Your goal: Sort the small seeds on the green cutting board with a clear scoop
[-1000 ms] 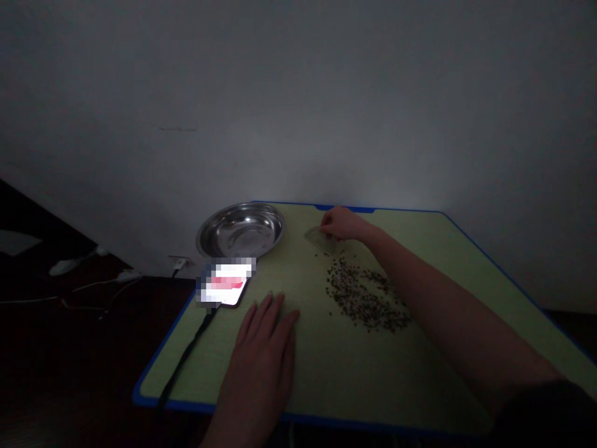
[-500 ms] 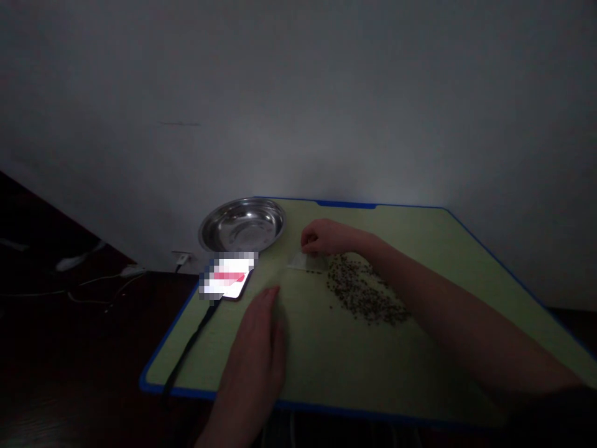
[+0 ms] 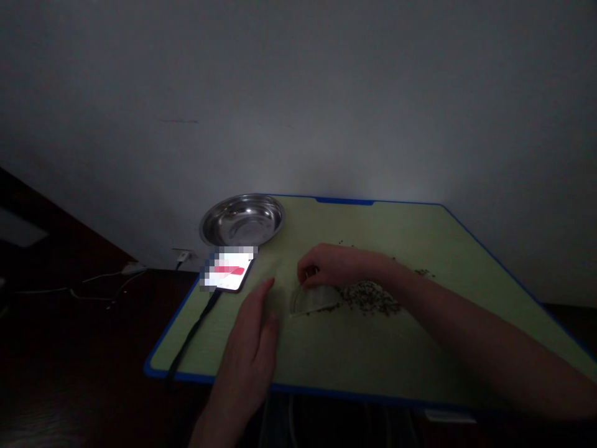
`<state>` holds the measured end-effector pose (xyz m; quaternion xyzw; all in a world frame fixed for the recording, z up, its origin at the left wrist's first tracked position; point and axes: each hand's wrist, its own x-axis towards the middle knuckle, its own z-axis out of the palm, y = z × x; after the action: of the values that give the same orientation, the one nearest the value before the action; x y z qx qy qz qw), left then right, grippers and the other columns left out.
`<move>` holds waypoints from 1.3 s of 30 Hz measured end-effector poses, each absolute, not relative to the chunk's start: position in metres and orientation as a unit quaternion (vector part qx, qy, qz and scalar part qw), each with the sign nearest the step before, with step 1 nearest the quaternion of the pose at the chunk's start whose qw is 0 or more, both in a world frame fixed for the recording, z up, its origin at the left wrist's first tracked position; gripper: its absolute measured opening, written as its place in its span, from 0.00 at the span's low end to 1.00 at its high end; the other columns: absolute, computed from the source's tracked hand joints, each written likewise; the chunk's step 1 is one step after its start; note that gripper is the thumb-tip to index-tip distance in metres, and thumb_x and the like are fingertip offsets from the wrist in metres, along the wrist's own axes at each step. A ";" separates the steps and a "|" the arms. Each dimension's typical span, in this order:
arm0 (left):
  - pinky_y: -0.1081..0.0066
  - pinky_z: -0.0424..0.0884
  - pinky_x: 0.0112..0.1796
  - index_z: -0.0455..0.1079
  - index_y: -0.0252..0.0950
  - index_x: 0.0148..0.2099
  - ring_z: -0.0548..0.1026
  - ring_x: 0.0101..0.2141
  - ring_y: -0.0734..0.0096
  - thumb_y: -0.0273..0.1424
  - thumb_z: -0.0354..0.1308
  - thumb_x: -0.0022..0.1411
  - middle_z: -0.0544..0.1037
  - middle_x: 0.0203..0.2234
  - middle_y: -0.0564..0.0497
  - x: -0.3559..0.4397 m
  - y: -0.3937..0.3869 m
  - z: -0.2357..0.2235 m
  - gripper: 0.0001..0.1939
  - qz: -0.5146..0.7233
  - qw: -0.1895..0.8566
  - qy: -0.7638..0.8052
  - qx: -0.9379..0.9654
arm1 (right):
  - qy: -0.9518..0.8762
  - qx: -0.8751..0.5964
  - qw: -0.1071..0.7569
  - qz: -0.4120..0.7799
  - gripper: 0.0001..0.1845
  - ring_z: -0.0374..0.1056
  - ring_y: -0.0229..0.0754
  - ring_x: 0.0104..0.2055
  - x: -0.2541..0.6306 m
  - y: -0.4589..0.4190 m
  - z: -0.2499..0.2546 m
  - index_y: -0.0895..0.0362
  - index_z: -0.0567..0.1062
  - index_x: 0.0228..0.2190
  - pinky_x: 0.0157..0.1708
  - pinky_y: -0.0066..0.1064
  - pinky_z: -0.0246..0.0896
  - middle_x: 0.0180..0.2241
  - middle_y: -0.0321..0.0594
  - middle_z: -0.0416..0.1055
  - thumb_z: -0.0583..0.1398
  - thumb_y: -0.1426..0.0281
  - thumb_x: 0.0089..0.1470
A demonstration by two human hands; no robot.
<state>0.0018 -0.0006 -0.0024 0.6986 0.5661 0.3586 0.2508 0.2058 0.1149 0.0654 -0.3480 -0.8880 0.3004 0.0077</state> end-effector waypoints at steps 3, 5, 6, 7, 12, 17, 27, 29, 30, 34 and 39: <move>0.42 0.59 0.60 0.57 0.38 0.64 0.62 0.63 0.52 0.42 0.40 0.71 0.65 0.63 0.40 0.002 0.000 -0.003 0.25 0.357 0.257 0.567 0.696 | -0.891 -0.333 0.005 0.308 0.06 0.68 0.35 0.29 0.211 0.098 0.068 0.58 0.80 0.33 0.30 0.26 0.57 0.28 0.36 0.76 0.63 0.70 0.55; 0.42 0.58 0.60 0.57 0.37 0.64 0.62 0.63 0.52 0.43 0.40 0.71 0.65 0.62 0.40 0.003 0.001 -0.003 0.26 0.352 0.257 0.568 0.698 | -0.893 -0.324 0.003 0.311 0.05 0.67 0.35 0.28 0.216 0.088 0.068 0.57 0.80 0.33 0.30 0.26 0.57 0.27 0.35 0.75 0.63 0.70 0.55; 0.42 0.58 0.61 0.58 0.37 0.64 0.62 0.63 0.53 0.43 0.40 0.71 0.65 0.62 0.40 0.003 0.001 -0.003 0.26 0.349 0.255 0.568 0.700 | -0.894 -0.321 0.001 0.312 0.05 0.67 0.35 0.27 0.219 0.084 0.069 0.57 0.80 0.33 0.30 0.26 0.57 0.27 0.34 0.75 0.63 0.70 0.55; 0.42 0.58 0.61 0.58 0.37 0.64 0.62 0.62 0.53 0.43 0.40 0.70 0.66 0.62 0.40 0.004 0.001 -0.003 0.25 0.346 0.253 0.568 0.702 | -0.894 -0.321 0.000 0.314 0.05 0.67 0.34 0.27 0.221 0.080 0.070 0.57 0.80 0.33 0.30 0.27 0.57 0.27 0.34 0.75 0.63 0.70 0.55; 0.42 0.61 0.59 0.59 0.37 0.63 0.66 0.60 0.53 0.42 0.42 0.71 0.68 0.60 0.39 0.005 0.002 -0.004 0.24 0.329 0.223 0.569 0.720 | -0.884 -0.363 0.063 0.287 0.06 0.66 0.35 0.28 0.242 0.062 0.081 0.57 0.78 0.31 0.30 0.27 0.56 0.26 0.34 0.73 0.61 0.71 0.58; 0.43 0.65 0.56 0.63 0.36 0.59 0.69 0.57 0.52 0.39 0.44 0.71 0.72 0.56 0.40 0.005 0.004 -0.007 0.20 0.315 0.156 0.533 0.770 | -0.822 -0.485 0.130 0.268 0.07 0.64 0.34 0.25 0.282 0.030 0.082 0.55 0.76 0.30 0.26 0.27 0.55 0.24 0.32 0.71 0.59 0.68 0.58; 0.44 0.68 0.55 0.66 0.38 0.56 0.70 0.57 0.51 0.36 0.47 0.69 0.75 0.54 0.41 0.006 0.006 -0.006 0.17 0.299 0.099 0.512 0.799 | -0.771 -0.557 0.112 0.288 0.11 0.69 0.39 0.31 0.295 -0.014 0.048 0.53 0.78 0.32 0.30 0.31 0.59 0.30 0.36 0.76 0.56 0.67 0.61; 0.44 0.68 0.55 0.66 0.38 0.56 0.70 0.57 0.51 0.36 0.48 0.69 0.76 0.53 0.42 0.007 0.006 -0.006 0.17 0.302 0.097 0.512 0.798 | -0.782 -0.549 0.106 0.276 0.10 0.70 0.39 0.30 0.283 -0.011 0.050 0.53 0.78 0.33 0.30 0.30 0.58 0.30 0.36 0.77 0.56 0.69 0.60; 0.44 0.68 0.55 0.66 0.39 0.56 0.71 0.57 0.51 0.36 0.49 0.68 0.76 0.53 0.42 0.007 0.007 -0.006 0.16 0.303 0.097 0.511 0.799 | -0.788 -0.546 0.101 0.267 0.10 0.69 0.39 0.29 0.278 -0.009 0.051 0.53 0.79 0.32 0.29 0.30 0.57 0.29 0.36 0.77 0.56 0.70 0.59; 0.45 0.68 0.55 0.66 0.38 0.55 0.70 0.57 0.51 0.34 0.49 0.68 0.77 0.52 0.42 0.007 0.008 -0.006 0.16 0.301 0.088 0.506 0.803 | -0.808 -0.539 0.081 0.225 0.09 0.69 0.39 0.27 0.264 0.000 0.052 0.54 0.79 0.30 0.28 0.30 0.54 0.27 0.37 0.77 0.58 0.71 0.57; 0.46 0.67 0.55 0.65 0.38 0.56 0.70 0.57 0.52 0.33 0.50 0.68 0.76 0.52 0.43 0.007 0.008 -0.008 0.15 0.301 0.078 0.504 0.806 | -0.827 -0.516 0.086 0.204 0.07 0.71 0.41 0.30 0.254 0.004 0.047 0.54 0.79 0.32 0.30 0.31 0.55 0.29 0.38 0.78 0.59 0.70 0.57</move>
<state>0.0068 0.0080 -0.0076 0.8059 0.5039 0.3007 0.0782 0.2538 0.0042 0.0468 -0.5160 -0.8273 0.2043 0.0865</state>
